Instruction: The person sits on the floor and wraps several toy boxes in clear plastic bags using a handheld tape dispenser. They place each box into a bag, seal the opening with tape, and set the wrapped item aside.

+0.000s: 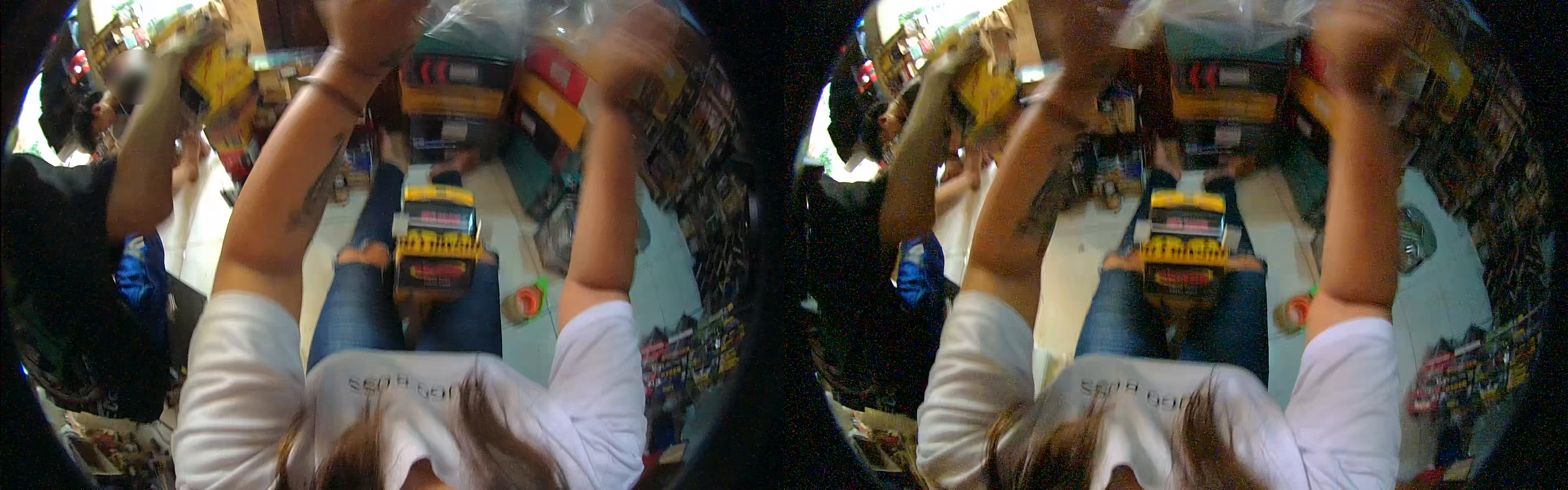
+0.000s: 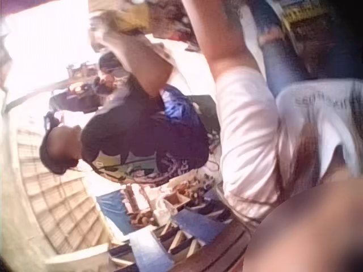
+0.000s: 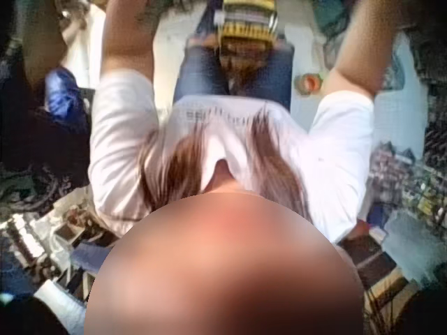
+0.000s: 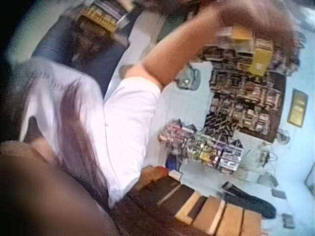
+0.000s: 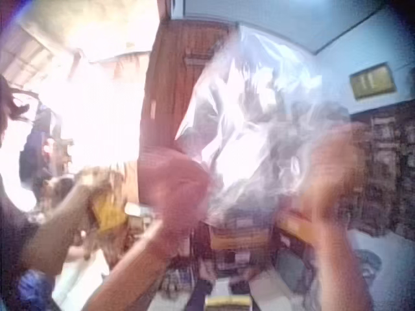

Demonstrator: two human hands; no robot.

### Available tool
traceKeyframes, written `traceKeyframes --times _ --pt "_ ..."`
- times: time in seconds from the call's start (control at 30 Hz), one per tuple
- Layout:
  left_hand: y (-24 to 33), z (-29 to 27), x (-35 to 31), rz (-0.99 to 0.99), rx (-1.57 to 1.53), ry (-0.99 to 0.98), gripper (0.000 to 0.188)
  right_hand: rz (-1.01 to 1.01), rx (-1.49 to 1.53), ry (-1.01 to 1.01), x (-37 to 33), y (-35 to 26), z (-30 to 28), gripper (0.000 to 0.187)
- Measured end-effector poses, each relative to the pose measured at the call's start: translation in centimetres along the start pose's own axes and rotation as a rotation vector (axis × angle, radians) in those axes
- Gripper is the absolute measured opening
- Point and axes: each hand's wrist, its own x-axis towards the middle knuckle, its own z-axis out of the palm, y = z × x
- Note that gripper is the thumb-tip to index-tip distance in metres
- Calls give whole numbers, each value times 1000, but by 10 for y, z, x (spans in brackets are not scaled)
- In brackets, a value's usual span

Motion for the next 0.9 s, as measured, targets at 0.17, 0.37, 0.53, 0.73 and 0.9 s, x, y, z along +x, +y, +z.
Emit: traceKeyframes --times 0.17,0.37,0.53,0.73,0.9 --pt "-143 138 -101 -415 732 -647 43 398 -478 -570 -53 217 170 64" --pt "-95 105 -16 -96 647 -60 35 -113 -511 259 16 179 119 46" --pt "-19 55 14 611 626 805 7 -435 -699 804 22 128 50 25" --pt "-147 138 -116 -91 733 -685 15 280 -15 -442 -62 247 214 28" --pt "-178 153 -140 -287 159 -663 25 488 642 -569 -89 252 203 35"
